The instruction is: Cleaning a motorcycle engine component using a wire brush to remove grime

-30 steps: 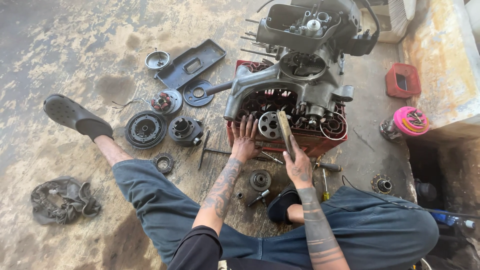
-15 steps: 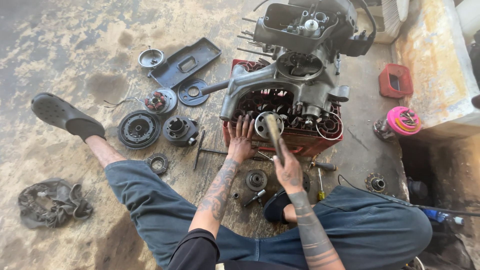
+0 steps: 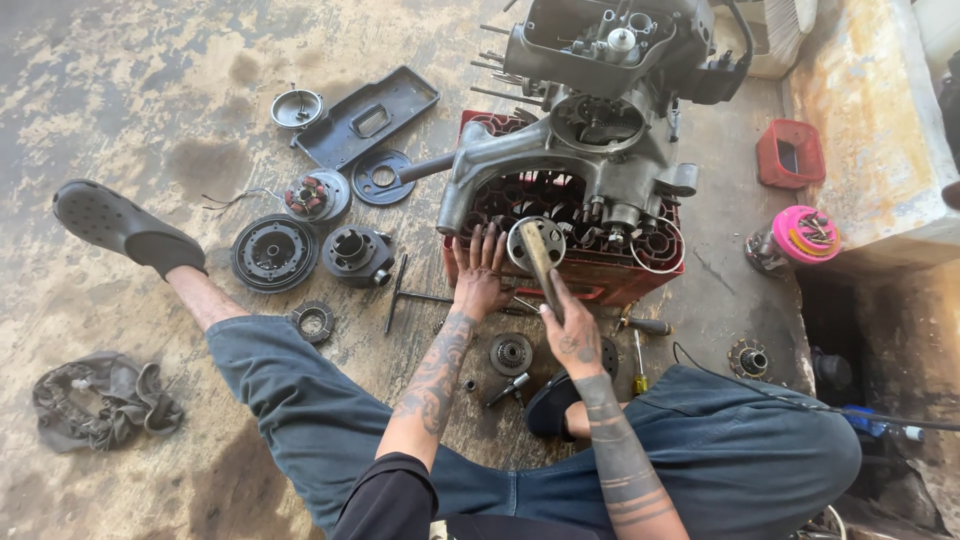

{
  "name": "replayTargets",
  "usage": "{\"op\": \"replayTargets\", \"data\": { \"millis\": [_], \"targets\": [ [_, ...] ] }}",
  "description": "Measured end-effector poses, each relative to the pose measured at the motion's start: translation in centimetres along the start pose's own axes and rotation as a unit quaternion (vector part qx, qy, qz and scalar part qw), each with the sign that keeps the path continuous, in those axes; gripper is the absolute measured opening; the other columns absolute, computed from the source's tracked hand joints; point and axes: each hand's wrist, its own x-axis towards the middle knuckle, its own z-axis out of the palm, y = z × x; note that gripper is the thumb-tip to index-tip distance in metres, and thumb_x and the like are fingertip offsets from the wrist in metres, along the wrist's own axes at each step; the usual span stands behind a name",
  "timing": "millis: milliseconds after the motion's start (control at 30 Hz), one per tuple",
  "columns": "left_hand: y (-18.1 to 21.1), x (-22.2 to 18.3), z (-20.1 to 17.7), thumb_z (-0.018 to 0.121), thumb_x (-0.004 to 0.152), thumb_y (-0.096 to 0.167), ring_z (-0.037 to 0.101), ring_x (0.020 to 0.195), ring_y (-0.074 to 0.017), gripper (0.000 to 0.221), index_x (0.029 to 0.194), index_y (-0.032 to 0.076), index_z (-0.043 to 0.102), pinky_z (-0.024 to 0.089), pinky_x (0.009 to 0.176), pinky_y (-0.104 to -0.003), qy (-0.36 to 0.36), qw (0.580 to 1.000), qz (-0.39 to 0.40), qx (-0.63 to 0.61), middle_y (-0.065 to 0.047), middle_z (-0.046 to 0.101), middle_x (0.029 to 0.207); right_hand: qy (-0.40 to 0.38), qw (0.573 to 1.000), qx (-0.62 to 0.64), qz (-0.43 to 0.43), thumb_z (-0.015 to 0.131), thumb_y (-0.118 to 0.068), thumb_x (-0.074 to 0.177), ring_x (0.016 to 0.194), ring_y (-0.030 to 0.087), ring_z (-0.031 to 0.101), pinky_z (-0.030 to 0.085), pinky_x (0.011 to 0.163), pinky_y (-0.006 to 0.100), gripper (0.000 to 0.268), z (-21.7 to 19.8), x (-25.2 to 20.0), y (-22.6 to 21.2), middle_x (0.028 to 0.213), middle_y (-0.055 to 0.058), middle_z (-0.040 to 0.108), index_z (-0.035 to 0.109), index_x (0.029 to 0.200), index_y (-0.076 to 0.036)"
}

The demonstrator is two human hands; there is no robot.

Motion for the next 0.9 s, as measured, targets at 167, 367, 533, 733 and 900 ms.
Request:
{"op": "replayTargets", "data": {
  "millis": [167,367,533,733,900],
  "targets": [
    [0.0,0.0,0.0,0.076,0.065,0.058,-0.007,0.157,-0.0385,0.126,0.164,0.015,0.010,-0.006,0.121,-0.072,-0.005,1.000,0.000,0.003,-0.014,0.002,0.171,0.013,1.000,-0.007,0.006,0.061,-0.031,0.099,0.106,0.045,0.068,0.056,0.084,0.053,0.066,-1.6,1.1,1.5,0.121,0.025,0.067,0.036,0.160,-0.038],
    [0.2,0.0,-0.3,0.075,0.068,0.059,-0.007,0.157,-0.0386,0.124,0.164,0.014,0.010,-0.006,0.121,-0.072,-0.015,1.000,-0.002,0.008,-0.014,0.002,0.171,0.011,1.000,0.018,0.006,0.060,-0.027,0.100,0.108,0.043,0.066,0.055,0.091,0.053,0.063,-0.8,0.3,0.6,0.126,0.026,0.065,0.039,0.159,-0.036],
    [0.2,-0.3,-1.0,0.075,0.072,0.063,-0.003,0.158,-0.0362,0.122,0.165,0.015,0.013,-0.004,0.123,-0.070,-0.037,0.999,-0.022,0.000,-0.013,0.004,0.172,0.017,1.000,-0.001,-0.006,0.062,-0.030,0.097,0.125,0.049,0.057,0.049,0.103,0.058,0.065,-2.2,1.2,1.6,0.143,0.023,0.057,0.040,0.158,-0.032],
    [0.6,-0.3,-0.8,0.075,0.069,0.066,-0.004,0.158,-0.0341,0.126,0.165,0.018,0.010,-0.004,0.124,-0.069,-0.021,0.999,-0.016,0.031,-0.011,0.003,0.172,0.040,0.999,-0.016,0.003,0.064,-0.027,0.096,0.123,0.047,0.058,0.049,0.104,0.057,0.067,-2.4,0.6,1.3,0.139,0.026,0.060,0.041,0.158,-0.032],
    [0.7,-0.3,-1.7,0.076,0.069,0.062,-0.001,0.158,-0.0336,0.124,0.165,0.018,0.012,-0.004,0.124,-0.068,-0.001,0.999,-0.008,0.035,-0.011,0.006,0.172,0.020,0.999,-0.008,-0.027,0.062,-0.022,0.099,0.124,0.049,0.057,0.047,0.105,0.058,0.063,-2.0,-0.2,-0.4,0.137,0.029,0.060,0.043,0.159,-0.028]
  ]
}}
